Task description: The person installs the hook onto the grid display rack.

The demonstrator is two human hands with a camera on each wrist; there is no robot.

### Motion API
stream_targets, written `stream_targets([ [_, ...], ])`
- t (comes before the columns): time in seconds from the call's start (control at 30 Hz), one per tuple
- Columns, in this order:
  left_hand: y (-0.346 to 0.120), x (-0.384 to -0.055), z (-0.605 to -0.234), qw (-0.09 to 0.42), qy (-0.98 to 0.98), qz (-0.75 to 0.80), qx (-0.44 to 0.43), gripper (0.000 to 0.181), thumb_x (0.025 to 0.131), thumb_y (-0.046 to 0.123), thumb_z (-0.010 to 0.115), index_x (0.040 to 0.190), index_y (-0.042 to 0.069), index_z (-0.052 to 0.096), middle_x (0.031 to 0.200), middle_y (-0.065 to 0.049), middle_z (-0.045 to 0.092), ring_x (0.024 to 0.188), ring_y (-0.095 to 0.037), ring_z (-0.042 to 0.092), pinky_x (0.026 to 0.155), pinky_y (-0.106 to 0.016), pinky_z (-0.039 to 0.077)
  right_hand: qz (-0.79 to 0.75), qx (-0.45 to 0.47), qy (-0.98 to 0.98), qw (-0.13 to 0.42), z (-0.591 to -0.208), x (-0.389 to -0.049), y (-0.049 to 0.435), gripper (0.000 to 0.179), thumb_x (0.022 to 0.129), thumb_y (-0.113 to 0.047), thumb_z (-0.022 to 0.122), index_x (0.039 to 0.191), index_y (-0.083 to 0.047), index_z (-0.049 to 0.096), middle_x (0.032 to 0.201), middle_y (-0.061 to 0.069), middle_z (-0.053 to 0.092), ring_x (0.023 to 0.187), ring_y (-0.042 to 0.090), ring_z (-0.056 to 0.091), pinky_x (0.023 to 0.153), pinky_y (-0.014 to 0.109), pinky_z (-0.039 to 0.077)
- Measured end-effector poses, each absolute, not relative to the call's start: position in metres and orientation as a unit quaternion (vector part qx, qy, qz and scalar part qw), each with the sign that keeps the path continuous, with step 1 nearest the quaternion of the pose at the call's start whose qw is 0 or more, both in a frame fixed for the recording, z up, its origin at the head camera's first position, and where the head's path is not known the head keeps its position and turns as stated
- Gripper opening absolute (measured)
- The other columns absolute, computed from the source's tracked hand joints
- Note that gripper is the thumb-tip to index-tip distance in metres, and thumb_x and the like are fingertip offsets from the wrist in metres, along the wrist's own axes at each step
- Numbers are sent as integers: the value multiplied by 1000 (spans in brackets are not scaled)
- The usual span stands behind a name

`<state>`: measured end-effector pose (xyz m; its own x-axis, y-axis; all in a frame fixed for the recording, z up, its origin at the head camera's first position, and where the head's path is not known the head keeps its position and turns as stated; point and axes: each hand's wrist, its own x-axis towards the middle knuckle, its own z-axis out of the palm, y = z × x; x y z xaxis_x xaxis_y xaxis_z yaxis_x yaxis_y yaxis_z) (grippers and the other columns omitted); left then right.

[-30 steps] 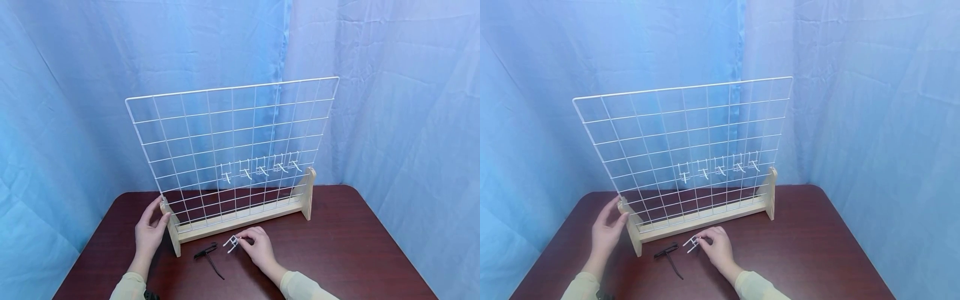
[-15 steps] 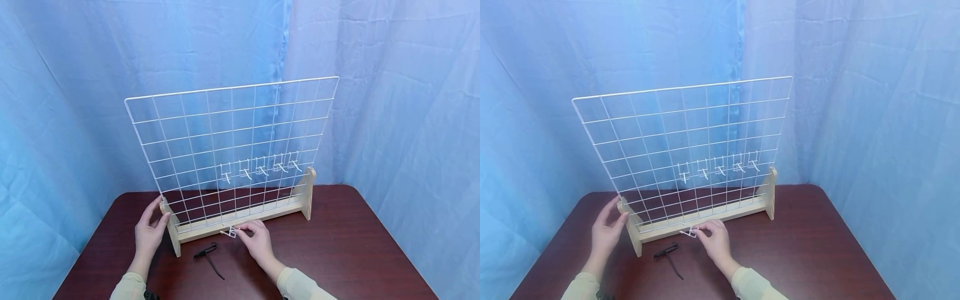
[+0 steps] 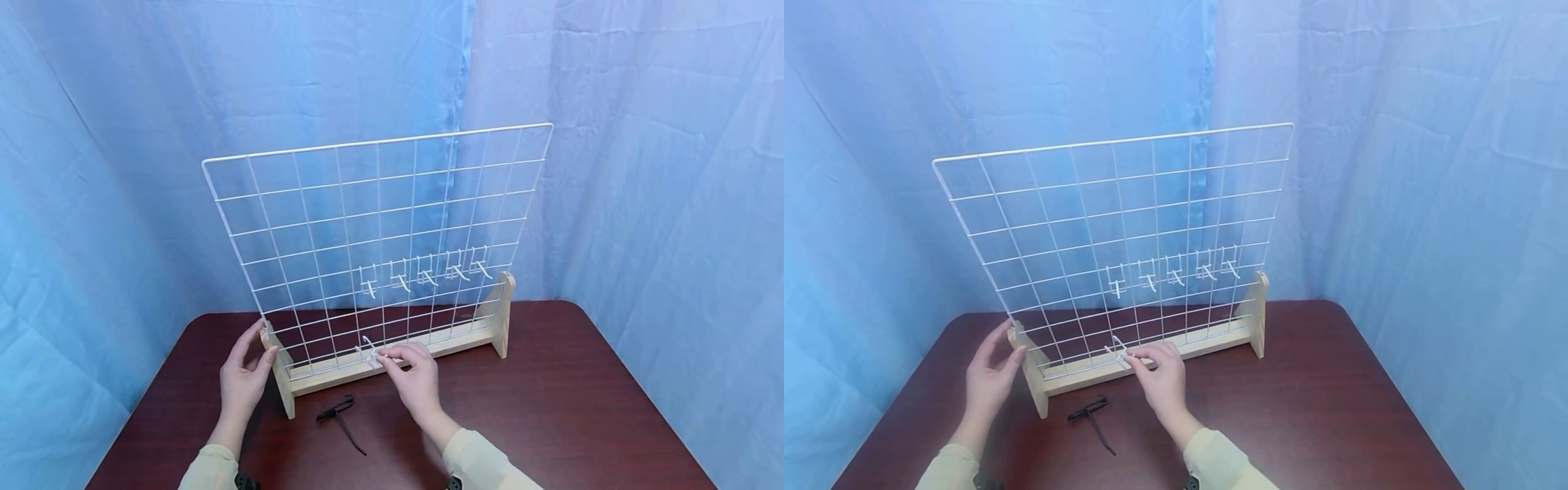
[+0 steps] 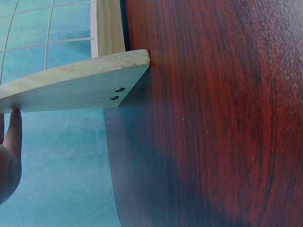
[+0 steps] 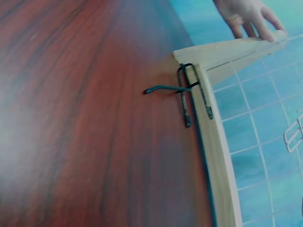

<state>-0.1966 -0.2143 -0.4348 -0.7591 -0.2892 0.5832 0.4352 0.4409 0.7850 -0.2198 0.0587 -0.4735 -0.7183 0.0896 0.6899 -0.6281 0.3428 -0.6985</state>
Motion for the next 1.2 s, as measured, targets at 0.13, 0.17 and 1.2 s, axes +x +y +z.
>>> stream_targets([
  [0.13, -213, -195, -433, 342, -784, -516, -40, 55, 80, -17, 72, 132, -5, 58, 122, -1, 61, 107, 11, 52, 82, -12, 49, 555, 175, -738, 341, -461, -218, 54, 15, 74, -1, 85, 85, -8, 80, 80, -3, 73, 81, 20, 61, 74, 25, 46],
  [0.17, -213, -195, -433, 342, -785, -514, -39, 55, 80, -17, 71, 132, -5, 58, 122, -5, 63, 107, 11, 52, 82, -12, 49, 555, 175, -737, 344, -459, -219, 53, 15, 73, 0, 85, 85, -8, 80, 80, -3, 73, 81, 20, 61, 74, 24, 46],
  [1.2, -213, -195, -433, 339, -784, -518, -43, 55, 81, -17, 71, 133, -5, 57, 121, -10, 62, 106, 12, 53, 81, -9, 48, 585, 197, -652, 441, -380, -214, 13, 16, 69, 14, 81, 81, 6, 76, 78, 13, 70, 77, 27, 63, 68, 22, 50],
])
